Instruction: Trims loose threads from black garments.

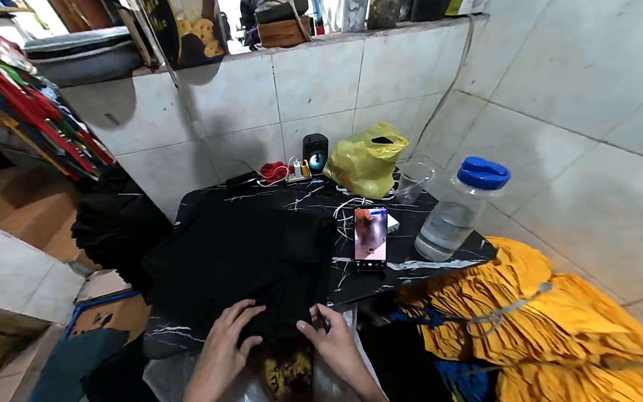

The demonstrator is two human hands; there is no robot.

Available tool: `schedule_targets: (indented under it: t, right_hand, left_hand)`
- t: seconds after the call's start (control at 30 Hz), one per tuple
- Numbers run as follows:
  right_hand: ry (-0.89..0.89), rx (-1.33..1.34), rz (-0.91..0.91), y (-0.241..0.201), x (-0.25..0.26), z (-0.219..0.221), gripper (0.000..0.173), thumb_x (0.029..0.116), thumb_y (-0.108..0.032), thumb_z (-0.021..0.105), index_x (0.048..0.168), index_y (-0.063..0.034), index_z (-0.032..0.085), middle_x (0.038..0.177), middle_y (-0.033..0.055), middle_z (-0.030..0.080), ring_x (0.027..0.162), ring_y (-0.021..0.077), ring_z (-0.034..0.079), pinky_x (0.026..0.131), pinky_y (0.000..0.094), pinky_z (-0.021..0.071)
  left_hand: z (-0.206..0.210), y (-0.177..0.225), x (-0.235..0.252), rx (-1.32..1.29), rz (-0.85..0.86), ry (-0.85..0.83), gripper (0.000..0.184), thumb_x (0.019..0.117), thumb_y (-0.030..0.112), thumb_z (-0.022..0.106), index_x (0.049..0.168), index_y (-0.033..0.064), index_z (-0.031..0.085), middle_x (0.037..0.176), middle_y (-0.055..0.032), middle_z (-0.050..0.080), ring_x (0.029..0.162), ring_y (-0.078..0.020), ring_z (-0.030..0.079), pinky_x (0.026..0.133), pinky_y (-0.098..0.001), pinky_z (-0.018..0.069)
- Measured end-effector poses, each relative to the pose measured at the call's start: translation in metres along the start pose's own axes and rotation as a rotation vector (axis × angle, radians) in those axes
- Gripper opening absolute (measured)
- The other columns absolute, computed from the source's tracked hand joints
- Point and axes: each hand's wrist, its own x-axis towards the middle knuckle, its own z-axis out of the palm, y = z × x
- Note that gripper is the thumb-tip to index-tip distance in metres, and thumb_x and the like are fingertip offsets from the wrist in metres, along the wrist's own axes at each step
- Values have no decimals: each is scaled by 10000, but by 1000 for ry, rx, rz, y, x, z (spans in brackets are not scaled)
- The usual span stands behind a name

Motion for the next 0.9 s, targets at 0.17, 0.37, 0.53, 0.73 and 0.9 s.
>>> schedule_targets:
  t: [0.17, 0.37, 0.53, 0.73, 0.9]
  right_hand:
    - [331, -347, -374, -5, -4, 25, 284, 957, -345, 708, 1138, -126, 722, 1018, 24, 676, 833, 80, 672, 695, 263, 596]
    - [-198, 86, -86, -12, 3, 42, 427, 1021, -454, 612, 1176, -71, 723, 958, 10, 757, 879, 91, 722, 845, 306, 603]
    - [-84, 377, 64, -17, 2, 51, 264, 886, -214, 793, 1052, -35, 692, 940, 34, 685, 818, 86, 657, 690, 238, 556]
    - [-140, 643, 324, -21, 4, 45, 458, 907, -120, 779, 1318, -7, 609, 919, 49, 685, 478, 28, 401, 402, 185, 306]
    - [-9, 482, 54, -18, 4, 49, 195, 912, -166, 776, 1017, -13, 716, 863, 35, 699, 668, 65, 613, 579, 211, 507]
  left_hand:
    - [11, -6, -2, -31, 90, 233, 158, 950, 226, 630, 987, 232, 784, 1099, 103, 740, 1084, -97, 671, 956, -339, 551]
    - [8, -7, 1, -70, 174, 313, 131, 879, 196, 679, 859, 255, 795, 962, 142, 748, 994, -59, 666, 909, -303, 527]
    - [2, -7, 0, -26, 114, 217, 69, 847, 228, 736, 859, 255, 798, 1005, 128, 736, 1001, -79, 658, 905, -306, 542]
    - [-5, 1, -3, 67, 118, 386, 148, 904, 321, 693, 951, 300, 832, 878, 106, 715, 850, -58, 649, 785, -266, 546]
    - [15, 27, 3, -239, 55, 611, 174, 917, 120, 646, 1002, 64, 786, 972, 3, 781, 900, -48, 731, 844, -225, 605]
